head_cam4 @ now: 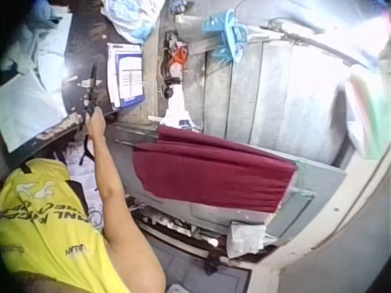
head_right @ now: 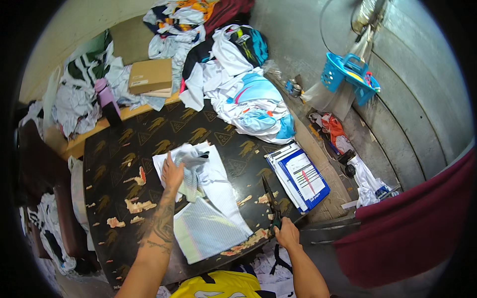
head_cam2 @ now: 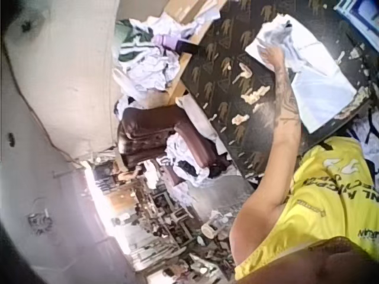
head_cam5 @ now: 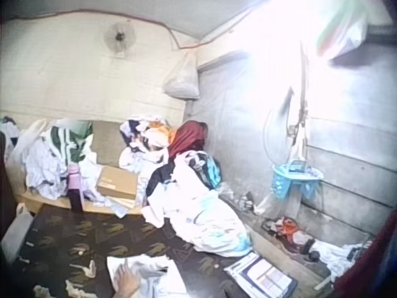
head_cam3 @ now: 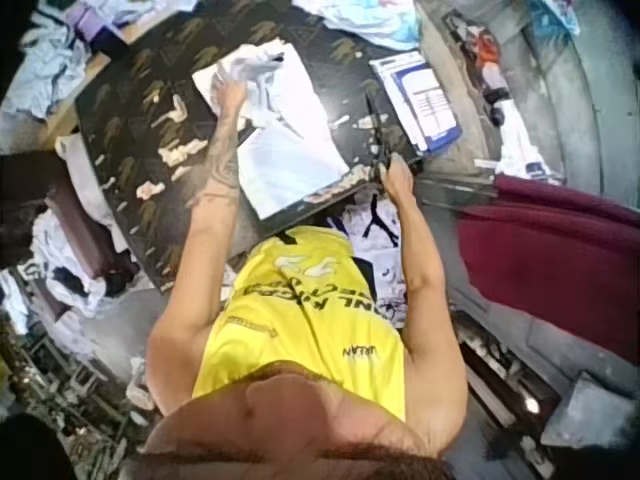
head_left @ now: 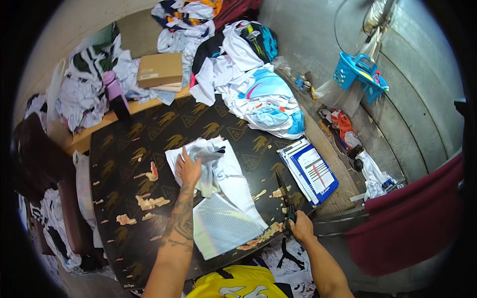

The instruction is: The person lays a white mesh fabric on a table, smooths it, and uses scissors to cut it into a rectangular piece. They then fold the cut fabric and place it on the table. The person also handles a colorful printed garment and a document, moving them aside during the process.

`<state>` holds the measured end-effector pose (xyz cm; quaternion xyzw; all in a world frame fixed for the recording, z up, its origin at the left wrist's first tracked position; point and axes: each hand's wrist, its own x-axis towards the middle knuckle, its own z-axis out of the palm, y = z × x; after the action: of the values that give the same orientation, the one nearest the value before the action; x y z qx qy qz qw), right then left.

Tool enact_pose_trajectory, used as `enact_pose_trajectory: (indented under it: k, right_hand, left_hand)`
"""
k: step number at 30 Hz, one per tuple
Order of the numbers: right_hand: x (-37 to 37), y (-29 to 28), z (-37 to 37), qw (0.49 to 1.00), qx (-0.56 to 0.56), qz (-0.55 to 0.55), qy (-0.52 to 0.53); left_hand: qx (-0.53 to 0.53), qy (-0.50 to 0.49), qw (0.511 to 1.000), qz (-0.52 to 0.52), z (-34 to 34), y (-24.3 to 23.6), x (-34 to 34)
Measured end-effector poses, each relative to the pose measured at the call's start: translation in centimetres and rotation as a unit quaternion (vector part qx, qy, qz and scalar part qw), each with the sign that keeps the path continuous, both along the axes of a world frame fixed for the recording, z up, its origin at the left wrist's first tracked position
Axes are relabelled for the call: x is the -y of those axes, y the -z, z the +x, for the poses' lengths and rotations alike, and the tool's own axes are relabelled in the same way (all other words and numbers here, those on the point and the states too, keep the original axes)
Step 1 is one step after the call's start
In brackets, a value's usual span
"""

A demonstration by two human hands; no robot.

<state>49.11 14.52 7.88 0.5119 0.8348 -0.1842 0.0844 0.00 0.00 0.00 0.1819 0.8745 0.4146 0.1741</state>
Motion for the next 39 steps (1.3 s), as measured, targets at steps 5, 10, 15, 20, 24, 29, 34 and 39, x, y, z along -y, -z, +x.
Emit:
enact_pose_trajectory:
  k: [5, 10, 15, 20, 24, 29, 34, 39]
  right_hand:
    - [-5.3, 2.0, -0.5, 0.996, -0.056, 0.058, -0.027]
    - [-7.2, 0.2, -1.2, 0.985, -0.174, 0.004, 0.0]
    - [-4.8, -4.7, 0.5, 0.882, -0.446, -0.044, -0.143]
    - [2.2, -4.0, 9.4, 0.875, -0.331, -0.353, 0.01]
    - [5.4, 5.3, 17.0, 0.862, -0.208, -0.459, -0.042]
    - [0.5, 19.4, 19.6, 0.776, -0.379, -0.275, 0.423]
    - [0.8, 17.4, 19.5, 0.929, -0.205, -0.233, 0.201]
    - [4.4, 10.1, 22.3, 0.967, -0.163, -0.178, 0.075]
  left_hand:
    - [-0.145, 0.064, 0.939, -0.304, 9.7, -0.8, -6.3]
    - [-0.268, 0.1, 0.956, -0.063, 6.4, -4.1, -8.8]
    - [-0.007, 0.302, 0.95, 0.078, 22.8, -13.9, -6.8]
    - [0.16, 0.504, 0.848, 0.028, 36.2, -17.8, -1.3]
    - [0.179, 0.427, 0.886, 0.03, 34.9, -15.4, 5.2]
    - [0.11, 0.256, 0.954, -0.108, 30.3, -11.9, 12.8]
    - [-0.091, 0.278, 0.954, -0.064, 27.6, -7.8, 19.0]
    - [-0.214, 0.167, 0.949, -0.162, 26.8, -2.4, 19.6]
